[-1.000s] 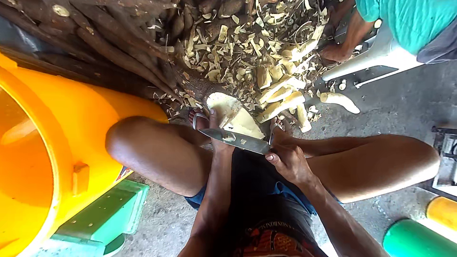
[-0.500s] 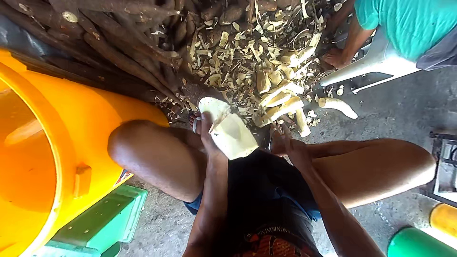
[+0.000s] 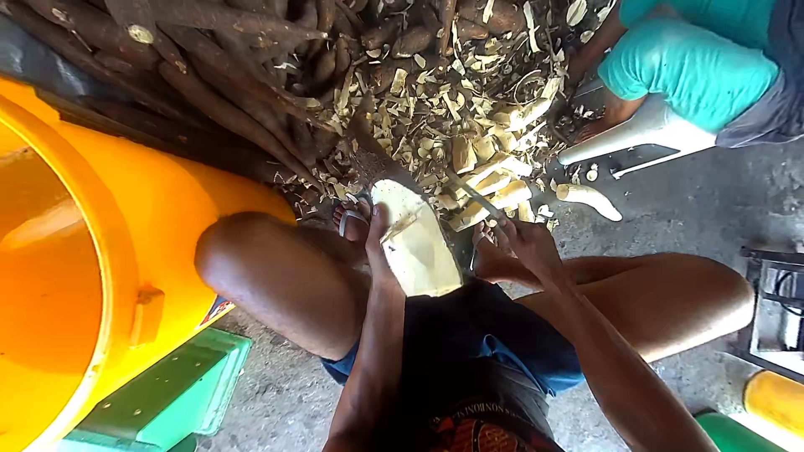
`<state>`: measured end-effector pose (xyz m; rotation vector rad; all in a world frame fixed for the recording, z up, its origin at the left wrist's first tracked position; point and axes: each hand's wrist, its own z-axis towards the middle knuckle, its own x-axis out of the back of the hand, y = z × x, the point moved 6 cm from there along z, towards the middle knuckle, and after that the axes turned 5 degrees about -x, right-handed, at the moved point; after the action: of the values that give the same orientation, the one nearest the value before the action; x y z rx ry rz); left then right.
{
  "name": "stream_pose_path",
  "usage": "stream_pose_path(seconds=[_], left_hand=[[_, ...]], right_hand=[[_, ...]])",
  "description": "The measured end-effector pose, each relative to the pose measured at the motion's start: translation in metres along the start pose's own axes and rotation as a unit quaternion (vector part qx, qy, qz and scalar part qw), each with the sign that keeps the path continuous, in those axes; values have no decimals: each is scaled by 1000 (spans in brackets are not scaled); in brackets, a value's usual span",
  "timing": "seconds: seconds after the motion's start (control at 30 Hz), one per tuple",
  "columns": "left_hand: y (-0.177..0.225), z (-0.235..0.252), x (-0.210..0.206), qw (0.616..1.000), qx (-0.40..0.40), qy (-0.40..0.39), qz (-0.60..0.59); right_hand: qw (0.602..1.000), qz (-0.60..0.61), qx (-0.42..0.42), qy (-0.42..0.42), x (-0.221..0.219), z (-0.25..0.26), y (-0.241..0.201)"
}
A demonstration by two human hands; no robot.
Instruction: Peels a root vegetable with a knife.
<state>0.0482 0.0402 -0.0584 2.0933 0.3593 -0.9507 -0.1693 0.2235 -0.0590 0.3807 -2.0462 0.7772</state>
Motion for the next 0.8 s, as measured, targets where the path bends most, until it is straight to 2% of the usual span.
stream_pose_path(seconds=[0.07, 0.2, 0.3, 0.47, 0.57, 0.67, 0.73, 0.8], left_hand=[[0, 1, -4, 1000, 5, -3, -8], [-6, 6, -3, 999, 19, 17, -44], [-6, 6, 1, 999, 6, 32, -41], [-10, 11, 2, 999, -15, 28, 7], [-13, 15, 8, 999, -15, 26, 15], [-11, 17, 9, 999, -21, 43, 20], [-8, 18, 15, 997, -47, 47, 41], [-3, 21, 23, 987, -99, 86, 93]], right_hand=[[998, 55, 16, 15, 0, -2, -1], [982, 147, 116, 30, 13, -27, -45], [972, 190, 140, 6, 14, -48, -57], [972, 177, 156, 2, 0, -83, -70], [978, 163, 128, 38, -4, -88, -70], [979, 140, 137, 50, -4, -88, -71], [978, 124, 160, 53, -3, -90, -76], [978, 94, 172, 64, -3, -89, -77]])
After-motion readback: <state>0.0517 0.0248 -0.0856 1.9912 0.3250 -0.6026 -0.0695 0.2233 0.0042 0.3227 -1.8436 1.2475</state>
